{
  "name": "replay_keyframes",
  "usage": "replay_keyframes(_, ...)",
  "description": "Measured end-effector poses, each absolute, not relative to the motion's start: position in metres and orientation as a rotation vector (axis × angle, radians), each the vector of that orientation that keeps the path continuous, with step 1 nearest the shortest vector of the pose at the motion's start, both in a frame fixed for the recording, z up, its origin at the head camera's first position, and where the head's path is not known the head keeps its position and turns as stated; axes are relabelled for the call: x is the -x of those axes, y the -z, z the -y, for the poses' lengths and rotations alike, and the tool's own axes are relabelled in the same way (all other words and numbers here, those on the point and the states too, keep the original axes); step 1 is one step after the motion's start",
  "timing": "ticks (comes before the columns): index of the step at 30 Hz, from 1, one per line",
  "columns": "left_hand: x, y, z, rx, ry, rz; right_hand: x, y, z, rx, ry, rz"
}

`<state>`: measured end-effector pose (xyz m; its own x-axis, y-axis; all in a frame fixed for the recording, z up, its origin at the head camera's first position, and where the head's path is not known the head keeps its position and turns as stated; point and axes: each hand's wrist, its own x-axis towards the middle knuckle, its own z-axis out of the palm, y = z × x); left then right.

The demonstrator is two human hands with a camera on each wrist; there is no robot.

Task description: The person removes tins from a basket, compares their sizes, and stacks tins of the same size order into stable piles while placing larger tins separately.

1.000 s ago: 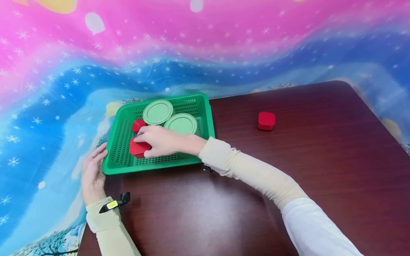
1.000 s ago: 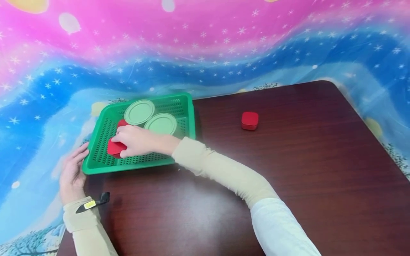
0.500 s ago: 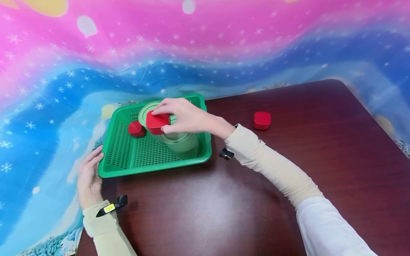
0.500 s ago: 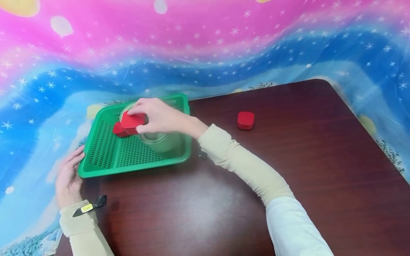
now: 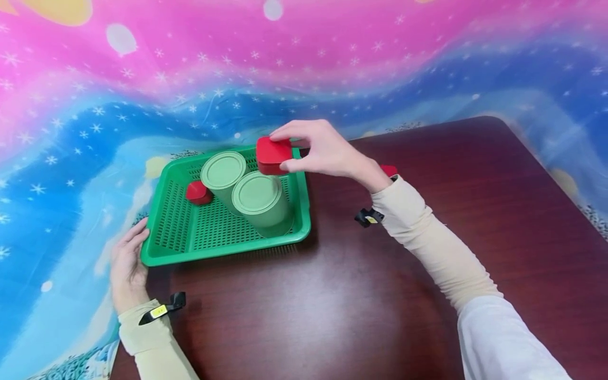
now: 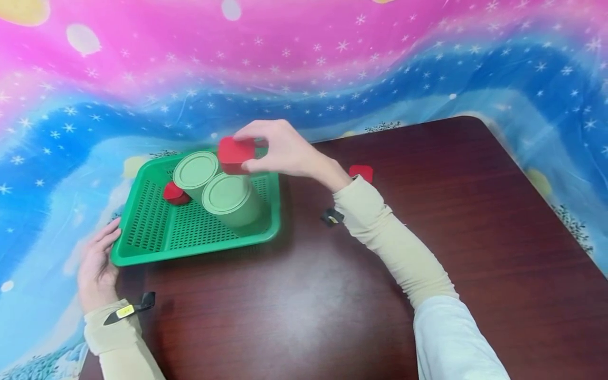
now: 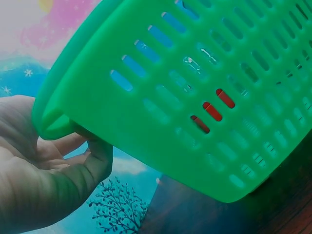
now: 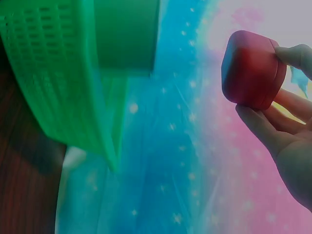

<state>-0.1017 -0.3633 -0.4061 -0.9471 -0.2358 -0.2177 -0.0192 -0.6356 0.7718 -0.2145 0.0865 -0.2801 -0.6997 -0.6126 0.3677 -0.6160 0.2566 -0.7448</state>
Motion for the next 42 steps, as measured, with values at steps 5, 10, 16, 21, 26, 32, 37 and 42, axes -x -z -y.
replay_keyframes(5, 0.102, 0.406, 0.363, -0.456, 2.701, 1.271, 0.216, 0.280, -0.113, -1.140, -1.552, 2.459)
replay_keyframes(10, 0.102, 0.407, 0.364, -0.469, 2.707, 1.262, 0.218, 0.280, -0.138, -0.999, -1.551, 2.510)
replay_keyframes(16, 0.102, 0.408, 0.364, -0.455, 2.706, 1.252, 0.220, 0.280, -0.169, -0.880, -1.542, 2.527)
replay_keyframes(21, 0.102, 0.408, 0.363, -0.455, 2.702, 1.255, 0.219, 0.282, -0.193, -0.796, -1.523, 2.536)
replay_keyframes(26, 0.102, 0.407, 0.363, -0.446, 2.709, 1.246, 0.219, 0.286, -0.213, -0.735, -1.452, 2.583)
replay_keyframes(32, 0.102, 0.407, 0.363, -0.447, 2.712, 1.235, 0.218, 0.296, -0.233, -0.691, -1.437, 2.642)
replay_keyframes(37, 0.103, 0.407, 0.362, -0.447, 2.705, 1.235, 0.218, 0.310, -0.247, -0.648, -1.417, 2.689)
replay_keyframes(42, 0.101, 0.407, 0.363, -0.442, 2.714, 1.260, 0.217, 0.324, -0.260, -0.581, -1.390, 2.729)
